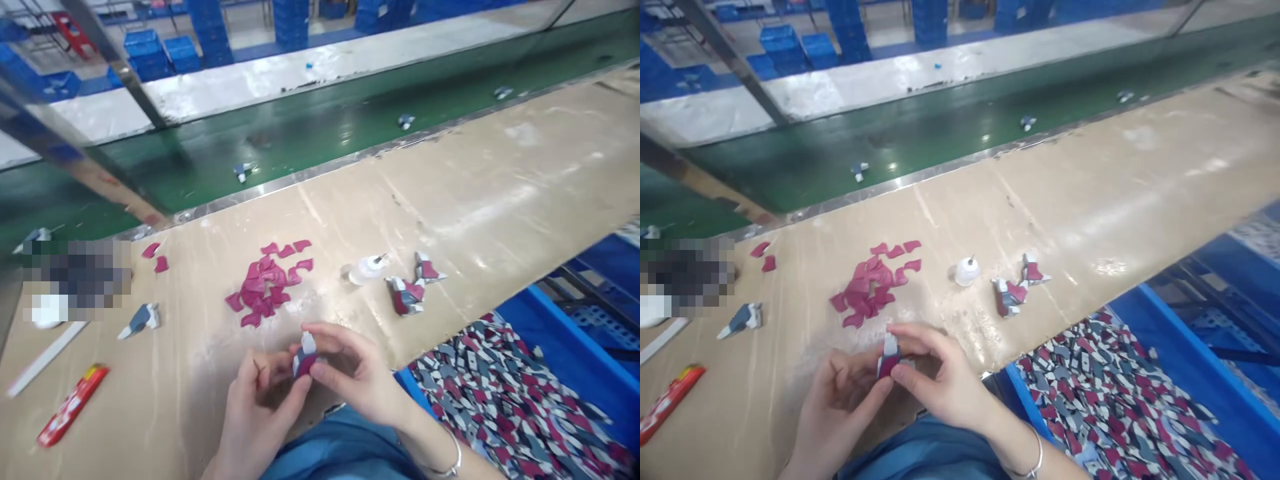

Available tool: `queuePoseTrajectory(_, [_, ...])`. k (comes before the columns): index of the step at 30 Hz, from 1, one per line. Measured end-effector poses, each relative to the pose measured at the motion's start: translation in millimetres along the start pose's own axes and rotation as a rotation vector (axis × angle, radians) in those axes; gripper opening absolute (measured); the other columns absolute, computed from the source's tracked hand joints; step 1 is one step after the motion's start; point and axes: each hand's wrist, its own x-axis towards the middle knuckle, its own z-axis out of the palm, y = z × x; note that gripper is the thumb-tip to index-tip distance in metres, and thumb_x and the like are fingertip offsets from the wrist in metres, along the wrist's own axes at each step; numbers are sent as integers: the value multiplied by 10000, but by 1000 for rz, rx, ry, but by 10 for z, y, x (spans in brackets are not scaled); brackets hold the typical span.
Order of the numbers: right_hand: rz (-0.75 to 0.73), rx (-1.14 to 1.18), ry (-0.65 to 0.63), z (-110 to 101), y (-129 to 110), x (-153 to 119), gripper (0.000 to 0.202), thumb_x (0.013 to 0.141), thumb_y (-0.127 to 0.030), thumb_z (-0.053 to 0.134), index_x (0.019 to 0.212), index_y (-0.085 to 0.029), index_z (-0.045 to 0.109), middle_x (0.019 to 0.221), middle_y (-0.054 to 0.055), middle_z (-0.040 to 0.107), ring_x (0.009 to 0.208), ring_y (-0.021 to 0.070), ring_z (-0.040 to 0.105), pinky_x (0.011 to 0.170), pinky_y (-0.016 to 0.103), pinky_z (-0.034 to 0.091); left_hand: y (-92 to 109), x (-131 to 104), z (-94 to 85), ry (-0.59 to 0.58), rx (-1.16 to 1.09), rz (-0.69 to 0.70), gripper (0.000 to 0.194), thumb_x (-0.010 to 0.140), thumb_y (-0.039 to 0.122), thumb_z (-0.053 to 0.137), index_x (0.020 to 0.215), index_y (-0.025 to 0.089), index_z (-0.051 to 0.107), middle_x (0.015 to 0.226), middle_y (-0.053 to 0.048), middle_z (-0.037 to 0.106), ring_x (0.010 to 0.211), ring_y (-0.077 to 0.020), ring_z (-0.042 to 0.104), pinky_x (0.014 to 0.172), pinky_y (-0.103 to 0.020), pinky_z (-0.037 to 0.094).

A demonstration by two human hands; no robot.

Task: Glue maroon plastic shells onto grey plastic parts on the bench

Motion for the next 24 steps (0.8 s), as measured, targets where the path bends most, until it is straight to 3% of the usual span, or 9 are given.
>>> queuePoseTrajectory(3, [-55, -138, 79, -186, -33, -129, 392, 1037, -280, 731, 1428, -311, 741, 1154, 79, 886, 1014, 235, 875, 957, 369, 718, 127, 163, -32, -241, 232, 148, 218, 1030, 424, 711, 950, 289, 560, 918, -23, 860, 810, -234, 861, 684, -293, 678])
queuePoseTrajectory(6, [-172, -508, 213, -474, 7, -247, 474, 1034, -195, 696, 1482, -348, 721, 1198, 68, 874, 993, 226, 866, 821, 296, 725, 393, 527, -128, -432, 476, 383, 101, 1024, 367, 667, 966, 290, 638, 687, 23, 785, 493, -197, 733, 459, -254, 530])
queuePoseTrajectory(9, [-341, -910, 380, -757, 97, -272, 463, 1044, -224, 680, 1496, -316, 709, 1281, 93, 847, 1097, 265, 842, 877, 358, 718, 691, 1185, -272, -277, 659, 523, 135, 968, 380, 691, 894, 268, 670, 683, -10, 757, 519, -222, 702, 503, -300, 529])
queuePoseTrajectory(11, [-400, -1093, 486, -866, 129, -257, 397, 1052, -270, 679, 1444, -282, 737, 1333, 119, 821, 1137, 294, 819, 921, 421, 699, 859, 1751, -376, -35, 765, 504, 156, 871, 379, 778, 864, 247, 695, 821, -80, 796, 809, -332, 789, 802, -453, 644])
queuePoseTrajectory(13, [-424, -1180, 586, -906, 113, -255, 335, 1054, -287, 678, 1377, -269, 765, 1323, 129, 815, 1125, 304, 806, 913, 449, 678, 973, 2319, -458, 78, 760, 465, 122, 801, 239, 783, 874, 224, 686, 1145, -152, 821, 1312, -431, 700, 1240, -634, 447])
queuePoseTrajectory(15, [-437, -1170, 662, -912, 59, -288, 291, 1049, -266, 679, 1322, -274, 779, 1265, 120, 828, 1093, 295, 803, 902, 451, 668, 1021, 2797, -504, 81, 739, 440, 140, 800, 200, 775, 846, 220, 644, 1302, -136, 788, 1551, -415, 517, 1382, -668, 178])
queuePoseTrajectory(16, [-437, -1139, 700, -913, 29, -317, 271, 1047, -247, 677, 1293, -278, 785, 1224, 110, 837, 1076, 286, 804, 899, 445, 666, 1022, 2987, -519, 69, 722, 421, 157, 833, 231, 778, 830, 221, 621, 1339, -104, 774, 1598, -381, 467, 1406, -634, 128])
queuePoseTrajectory(20, [-403, -1005, 821, -934, -45, -465, 197, 1031, -201, 685, 1153, -279, 819, 1041, 75, 861, 925, 248, 812, 783, 393, 666, 955, 3449, -605, 94, 655, 351, 347, 944, 397, 776, 764, 223, 536, 1397, -8, 713, 1670, -321, 346, 1431, -552, 54])
queuePoseTrajectory(24, [-364, -873, 897, -936, -56, -509, 173, 1021, -214, 689, 1057, -273, 847, 906, 62, 852, 777, 230, 798, 622, 343, 634, 920, 3633, -749, 226, 620, 323, 455, 828, 363, 924, 712, 222, 507, 1387, -2, 635, 1635, -357, 341, 1432, -509, 85])
